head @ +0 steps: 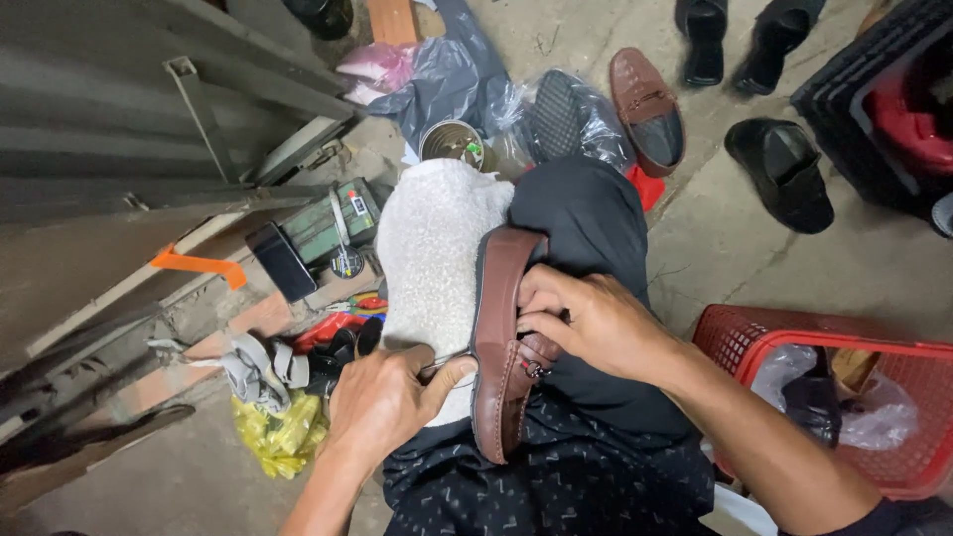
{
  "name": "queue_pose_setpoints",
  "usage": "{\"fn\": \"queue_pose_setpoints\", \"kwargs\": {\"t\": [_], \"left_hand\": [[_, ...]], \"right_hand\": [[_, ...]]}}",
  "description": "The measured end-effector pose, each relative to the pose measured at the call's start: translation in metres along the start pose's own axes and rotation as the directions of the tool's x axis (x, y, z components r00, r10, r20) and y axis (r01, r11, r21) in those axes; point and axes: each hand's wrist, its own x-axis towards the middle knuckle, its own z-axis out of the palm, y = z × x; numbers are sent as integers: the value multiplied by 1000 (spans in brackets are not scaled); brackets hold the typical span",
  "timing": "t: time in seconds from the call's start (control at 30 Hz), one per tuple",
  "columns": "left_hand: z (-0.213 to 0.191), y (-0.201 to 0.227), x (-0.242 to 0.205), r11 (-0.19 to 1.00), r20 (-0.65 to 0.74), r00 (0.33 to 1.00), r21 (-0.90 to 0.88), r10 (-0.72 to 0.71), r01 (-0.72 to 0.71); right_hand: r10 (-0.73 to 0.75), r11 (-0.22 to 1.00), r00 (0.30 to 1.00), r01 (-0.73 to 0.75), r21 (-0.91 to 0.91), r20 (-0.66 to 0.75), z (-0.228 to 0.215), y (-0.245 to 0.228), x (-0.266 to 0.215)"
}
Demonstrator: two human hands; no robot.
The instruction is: The person is sewing the sole of a brown shoe using a needle and thread. They repeatedly push the needle through the sole and pull the thread tight to secure the stitches.
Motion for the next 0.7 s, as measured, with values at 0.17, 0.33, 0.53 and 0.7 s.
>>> {"fn": "queue_pose_setpoints", "kwargs": {"t": [0.17,0.33,0.53,0.7], "left_hand": [[-1,2,-2,995,31,994,11,-103,102],[5,0,-2,995,-31,996,54,-85,87],[-10,2,-5,992,-11,999,-121,47,-47],[-30,-16,-14,914,338,941,-374,-26,160]], "right_hand": [[46,998,998,-48,49,51,-5,-9,5],[-5,1000,1000,5,9,-2,1,3,3],[37,999,999,-37,20,-7,-4,-2,-2],[-46,997,996,41,-65,-80,5,11,-6]]}}
